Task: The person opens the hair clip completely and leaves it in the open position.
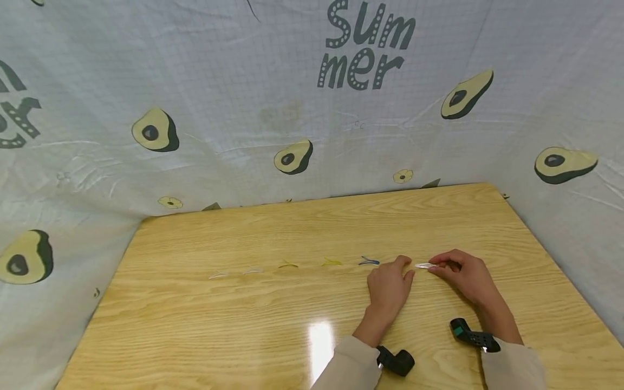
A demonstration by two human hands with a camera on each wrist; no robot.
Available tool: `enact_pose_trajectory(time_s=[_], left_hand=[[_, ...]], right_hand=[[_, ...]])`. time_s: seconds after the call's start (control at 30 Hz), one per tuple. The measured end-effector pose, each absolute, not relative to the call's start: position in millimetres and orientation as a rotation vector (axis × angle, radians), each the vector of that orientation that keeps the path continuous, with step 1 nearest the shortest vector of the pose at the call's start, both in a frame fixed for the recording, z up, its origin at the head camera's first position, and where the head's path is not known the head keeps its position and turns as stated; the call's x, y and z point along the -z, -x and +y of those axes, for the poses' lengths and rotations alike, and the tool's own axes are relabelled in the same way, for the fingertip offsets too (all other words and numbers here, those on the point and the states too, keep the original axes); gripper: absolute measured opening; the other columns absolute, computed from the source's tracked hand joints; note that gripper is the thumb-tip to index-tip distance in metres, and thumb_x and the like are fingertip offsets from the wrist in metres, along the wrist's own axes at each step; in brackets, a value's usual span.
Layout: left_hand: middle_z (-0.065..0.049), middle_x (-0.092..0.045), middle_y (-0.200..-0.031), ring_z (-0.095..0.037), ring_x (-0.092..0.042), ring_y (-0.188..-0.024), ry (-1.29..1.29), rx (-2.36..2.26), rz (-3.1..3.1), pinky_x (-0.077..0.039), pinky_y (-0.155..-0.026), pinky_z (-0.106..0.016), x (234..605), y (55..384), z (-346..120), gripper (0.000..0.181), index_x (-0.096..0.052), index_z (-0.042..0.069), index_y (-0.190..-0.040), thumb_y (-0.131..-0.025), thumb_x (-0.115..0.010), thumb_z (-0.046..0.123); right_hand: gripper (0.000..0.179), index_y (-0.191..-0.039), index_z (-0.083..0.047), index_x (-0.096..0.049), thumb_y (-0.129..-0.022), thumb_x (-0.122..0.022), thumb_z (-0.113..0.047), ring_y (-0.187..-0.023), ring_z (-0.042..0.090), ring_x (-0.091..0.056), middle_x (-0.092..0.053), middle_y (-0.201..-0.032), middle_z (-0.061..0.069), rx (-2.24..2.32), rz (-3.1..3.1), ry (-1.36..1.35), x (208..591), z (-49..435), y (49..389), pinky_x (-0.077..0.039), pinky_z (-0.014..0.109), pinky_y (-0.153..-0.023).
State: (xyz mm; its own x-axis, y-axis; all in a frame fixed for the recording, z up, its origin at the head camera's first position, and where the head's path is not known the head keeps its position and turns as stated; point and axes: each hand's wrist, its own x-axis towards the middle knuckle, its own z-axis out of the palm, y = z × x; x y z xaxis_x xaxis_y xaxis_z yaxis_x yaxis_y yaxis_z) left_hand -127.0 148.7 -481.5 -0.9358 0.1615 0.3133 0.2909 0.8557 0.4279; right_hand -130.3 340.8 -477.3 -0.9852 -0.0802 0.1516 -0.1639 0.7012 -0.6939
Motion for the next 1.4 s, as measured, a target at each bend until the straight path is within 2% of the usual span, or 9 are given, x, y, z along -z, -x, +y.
enact_pose_trajectory(time_s=[0.17,0.47,0.7,0.93,1.2,1.4], left_hand=[[0.009,-0.070,-0.076,-0.012,-0.057,-0.051,0.356,0.742,-2.800,-0.029,-0.041,-0.020,480.0,131.5,147.9,0.023,-0.071,0.033,-0.108,-0.087,-0.069,0.041],[0.013,-0.068,-0.071,-0.005,-0.050,-0.048,0.335,0.828,-2.791,-0.026,-0.042,-0.017,477.1,132.9,147.7,0.016,-0.074,0.035,-0.100,-0.086,-0.070,0.039],[0.016,-0.067,-0.070,-0.004,-0.054,-0.051,0.314,0.857,-2.711,-0.028,-0.044,-0.016,483.3,131.5,147.8,0.007,-0.074,0.032,-0.088,-0.085,-0.072,0.037],[0.018,-0.068,-0.074,-0.002,-0.057,-0.056,0.331,0.934,-2.694,-0.029,-0.046,-0.013,482.4,130.1,146.6,0.009,-0.075,0.032,-0.091,-0.086,-0.070,0.038],[0.019,-0.065,-0.067,0.007,-0.045,-0.051,0.396,1.020,-2.722,-0.027,-0.048,-0.011,480.6,127.0,142.9,0.009,-0.075,0.032,-0.086,-0.085,-0.070,0.040],[0.016,-0.053,-0.056,0.008,-0.038,-0.048,0.451,1.125,-2.658,-0.028,-0.047,-0.011,481.9,125.4,139.1,0.007,-0.074,0.028,-0.086,-0.086,-0.070,0.034]], right_hand=[[0.017,-0.093,-0.014,-0.072,-0.086,-0.073,-0.029,-0.063,0.012,-0.043,-0.057,-0.077,0.000,-1.150,-2.832,-0.214,474.7,338.3,131.1,-0.035,0.026,-0.056],[0.015,-0.091,-0.015,-0.069,-0.087,-0.072,-0.029,-0.061,0.012,-0.041,-0.054,-0.073,0.000,-1.133,-2.843,-0.239,474.5,338.4,131.0,-0.033,0.026,-0.055],[0.011,-0.088,-0.018,-0.069,-0.086,-0.073,-0.028,-0.059,0.012,-0.041,-0.055,-0.071,-0.002,-1.173,-2.837,-0.263,475.3,340.8,130.1,-0.034,0.026,-0.054],[0.003,-0.087,-0.019,-0.070,-0.087,-0.072,-0.021,-0.061,0.011,-0.049,-0.061,-0.078,-0.005,-1.219,-2.817,-0.343,474.1,343.8,130.2,-0.040,0.024,-0.056],[0.007,-0.087,-0.020,-0.070,-0.085,-0.074,-0.025,-0.063,0.012,-0.049,-0.063,-0.078,-0.003,-1.276,-2.820,-0.325,470.3,342.8,124.8,-0.040,0.023,-0.057],[0.010,-0.089,-0.018,-0.071,-0.085,-0.074,-0.026,-0.066,0.013,-0.053,-0.065,-0.081,-0.001,-1.352,-2.814,-0.316,467.9,340.5,123.4,-0.042,0.023,-0.059]])
